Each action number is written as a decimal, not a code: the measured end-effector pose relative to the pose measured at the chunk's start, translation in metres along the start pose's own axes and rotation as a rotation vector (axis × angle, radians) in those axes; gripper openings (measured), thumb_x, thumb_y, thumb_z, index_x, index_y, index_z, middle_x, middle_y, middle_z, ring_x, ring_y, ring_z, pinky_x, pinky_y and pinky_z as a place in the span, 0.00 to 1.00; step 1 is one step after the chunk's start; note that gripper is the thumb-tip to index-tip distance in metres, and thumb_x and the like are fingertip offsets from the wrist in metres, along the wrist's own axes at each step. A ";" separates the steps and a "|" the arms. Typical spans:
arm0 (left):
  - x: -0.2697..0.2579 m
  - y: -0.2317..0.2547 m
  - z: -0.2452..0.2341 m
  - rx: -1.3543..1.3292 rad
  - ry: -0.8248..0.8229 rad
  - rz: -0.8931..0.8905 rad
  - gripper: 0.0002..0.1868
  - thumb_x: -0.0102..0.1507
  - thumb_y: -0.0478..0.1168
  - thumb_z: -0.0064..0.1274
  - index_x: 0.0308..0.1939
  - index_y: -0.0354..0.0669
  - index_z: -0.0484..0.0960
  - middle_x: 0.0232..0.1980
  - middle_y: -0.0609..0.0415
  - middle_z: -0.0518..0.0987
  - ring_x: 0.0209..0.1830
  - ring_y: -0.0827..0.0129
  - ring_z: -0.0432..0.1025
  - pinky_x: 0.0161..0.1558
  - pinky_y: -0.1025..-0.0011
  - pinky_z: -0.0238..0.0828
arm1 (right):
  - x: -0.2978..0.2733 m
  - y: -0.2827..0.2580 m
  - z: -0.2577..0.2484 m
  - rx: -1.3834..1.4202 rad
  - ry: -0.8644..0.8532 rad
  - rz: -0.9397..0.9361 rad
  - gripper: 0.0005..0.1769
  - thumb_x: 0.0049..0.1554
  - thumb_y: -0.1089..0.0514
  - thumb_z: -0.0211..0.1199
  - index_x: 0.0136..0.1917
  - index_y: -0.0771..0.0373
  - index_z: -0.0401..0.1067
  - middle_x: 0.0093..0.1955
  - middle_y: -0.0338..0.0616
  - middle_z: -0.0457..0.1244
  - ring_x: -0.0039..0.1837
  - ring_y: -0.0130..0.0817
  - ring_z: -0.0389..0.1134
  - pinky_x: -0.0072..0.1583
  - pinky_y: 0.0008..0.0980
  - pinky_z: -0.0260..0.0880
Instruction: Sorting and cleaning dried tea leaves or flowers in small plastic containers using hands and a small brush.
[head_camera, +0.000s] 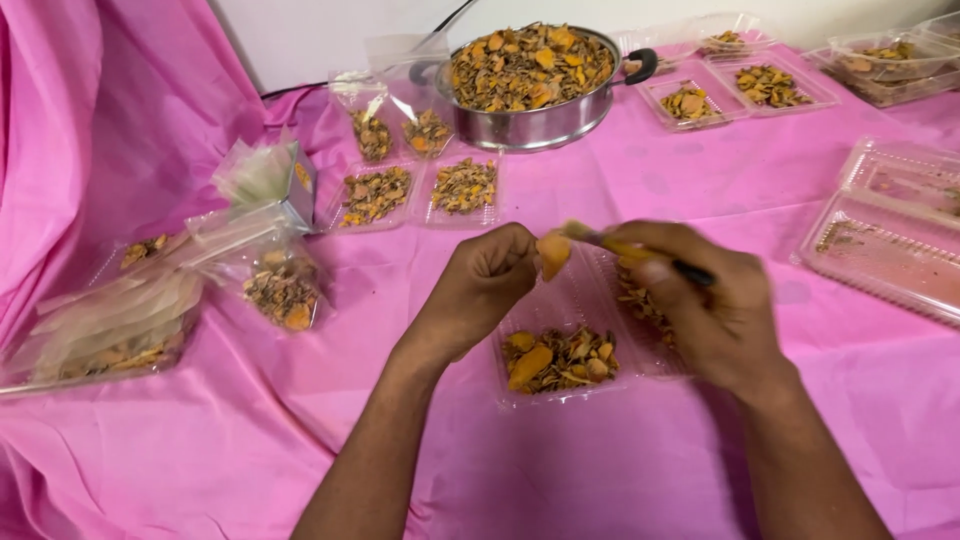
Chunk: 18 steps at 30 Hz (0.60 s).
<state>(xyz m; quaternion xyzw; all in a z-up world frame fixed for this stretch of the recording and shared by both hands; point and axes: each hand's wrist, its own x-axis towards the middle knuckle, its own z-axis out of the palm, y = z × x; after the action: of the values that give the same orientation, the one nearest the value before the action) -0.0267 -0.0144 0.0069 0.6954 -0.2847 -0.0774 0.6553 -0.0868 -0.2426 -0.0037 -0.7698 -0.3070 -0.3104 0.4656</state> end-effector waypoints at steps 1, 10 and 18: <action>0.001 -0.003 -0.001 0.012 0.057 0.009 0.16 0.65 0.29 0.42 0.26 0.52 0.64 0.26 0.68 0.60 0.27 0.82 0.49 0.29 0.78 0.43 | -0.002 -0.003 -0.003 -0.046 0.113 -0.043 0.15 0.67 0.59 0.52 0.63 0.68 0.72 0.55 0.49 0.71 0.46 0.30 0.72 0.47 0.23 0.75; 0.002 -0.009 0.005 0.128 0.284 -0.006 0.16 0.67 0.29 0.46 0.27 0.51 0.67 0.24 0.66 0.59 0.24 0.80 0.50 0.27 0.77 0.45 | -0.011 -0.031 0.028 -0.239 0.226 -0.150 0.05 0.63 0.65 0.60 0.52 0.68 0.70 0.42 0.45 0.69 0.38 0.29 0.69 0.41 0.26 0.68; 0.004 -0.011 0.008 0.121 0.327 0.067 0.18 0.69 0.29 0.46 0.27 0.52 0.64 0.27 0.66 0.58 0.28 0.79 0.52 0.33 0.79 0.56 | -0.013 -0.039 0.024 -0.128 0.167 -0.127 0.08 0.63 0.65 0.56 0.56 0.68 0.70 0.35 0.41 0.66 0.29 0.23 0.62 0.32 0.21 0.63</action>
<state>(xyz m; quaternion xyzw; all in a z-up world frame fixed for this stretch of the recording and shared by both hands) -0.0244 -0.0233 -0.0037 0.7269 -0.2014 0.0760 0.6521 -0.1196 -0.2088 -0.0021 -0.7485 -0.2950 -0.4213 0.4186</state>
